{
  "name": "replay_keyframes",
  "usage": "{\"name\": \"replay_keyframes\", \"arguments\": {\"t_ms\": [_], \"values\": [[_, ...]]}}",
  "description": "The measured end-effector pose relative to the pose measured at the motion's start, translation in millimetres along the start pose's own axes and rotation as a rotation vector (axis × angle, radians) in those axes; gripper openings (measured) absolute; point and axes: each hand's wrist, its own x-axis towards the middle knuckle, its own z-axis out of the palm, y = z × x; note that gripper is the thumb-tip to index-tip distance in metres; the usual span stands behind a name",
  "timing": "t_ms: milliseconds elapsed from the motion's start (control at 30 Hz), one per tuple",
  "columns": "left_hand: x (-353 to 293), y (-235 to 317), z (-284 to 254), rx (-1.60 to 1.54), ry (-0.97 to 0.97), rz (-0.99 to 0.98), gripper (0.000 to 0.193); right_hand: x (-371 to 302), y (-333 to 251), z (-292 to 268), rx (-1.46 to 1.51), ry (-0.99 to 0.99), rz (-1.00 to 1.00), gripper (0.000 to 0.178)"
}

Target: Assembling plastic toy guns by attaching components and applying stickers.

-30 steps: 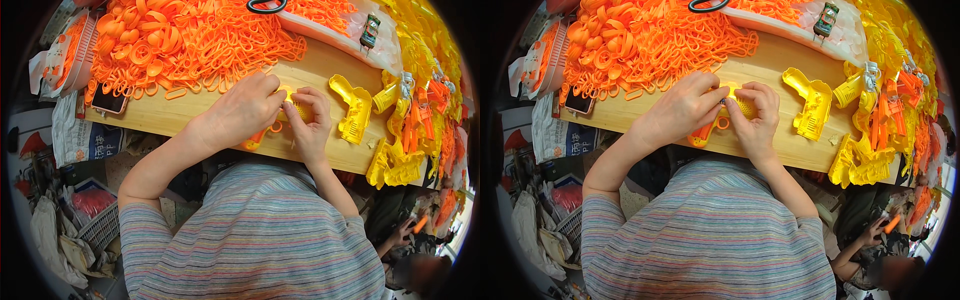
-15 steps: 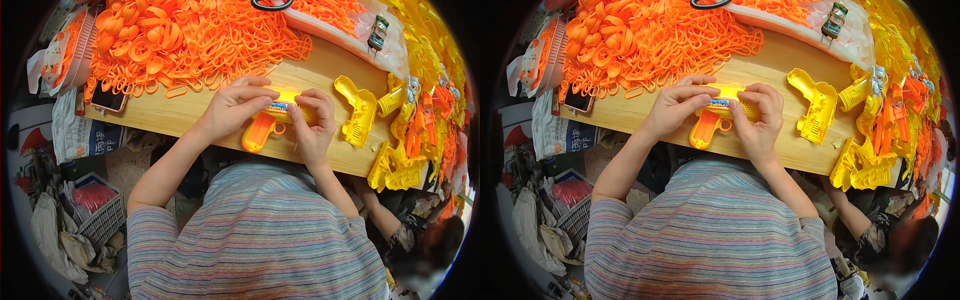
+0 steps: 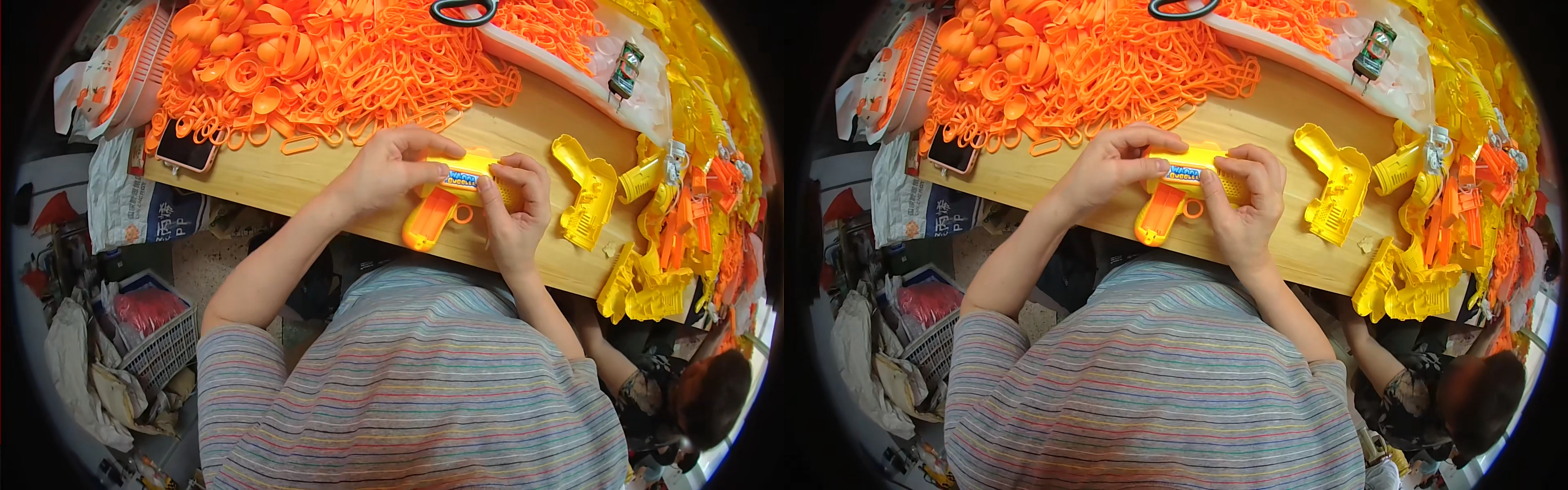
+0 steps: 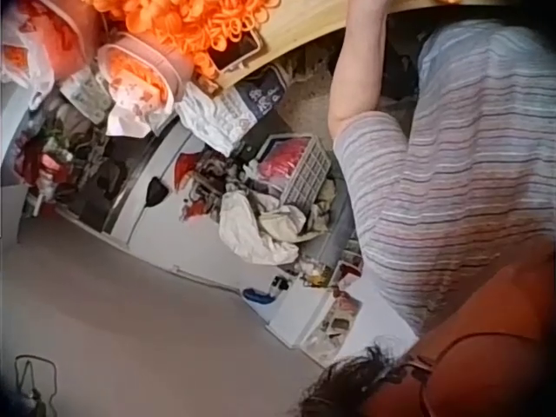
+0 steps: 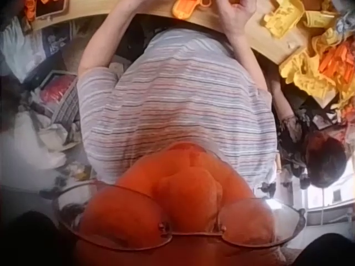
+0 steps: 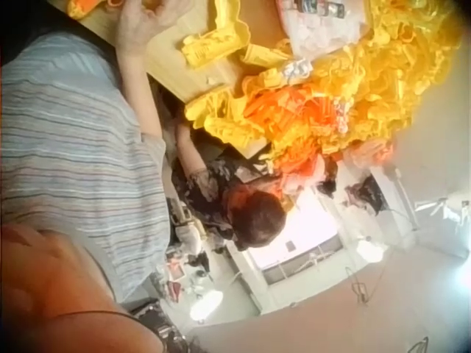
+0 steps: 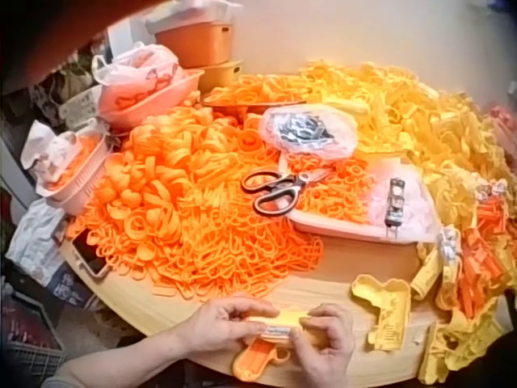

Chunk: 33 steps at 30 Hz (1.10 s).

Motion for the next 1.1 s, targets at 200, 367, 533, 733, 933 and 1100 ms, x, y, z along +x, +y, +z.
{"name": "replay_keyframes", "arguments": {"t_ms": [200,367,533,733,933,1100], "values": [[2.5,15.7,-3.0,-0.104,-0.106,-0.161,0.031,1.2,-0.8,0.6,0.018,0.024,-0.018,0.018],[5.9,13.2,-5.6,-0.001,-0.101,-0.140,0.031,1.9,2.4,3.2,0.017,0.023,-0.021,0.018],[5.3,22.5,-10.6,-0.098,-0.167,-0.241,0.033,0.2,-0.3,5.5,0.019,0.102,-0.034,0.018],[11.2,36.4,-13.3,0.023,-0.225,-0.270,0.038,3.2,-1.2,3.9,-0.012,0.084,-0.079,0.018],[14.2,27.1,-16.4,0.061,-0.245,-0.217,0.041,3.4,0.0,5.6,-0.002,0.075,-0.074,0.019],[17.2,32.8,-19.3,-0.035,-0.330,-0.297,0.045,1.0,-0.4,5.0,0.007,0.091,-0.046,0.019]]}}
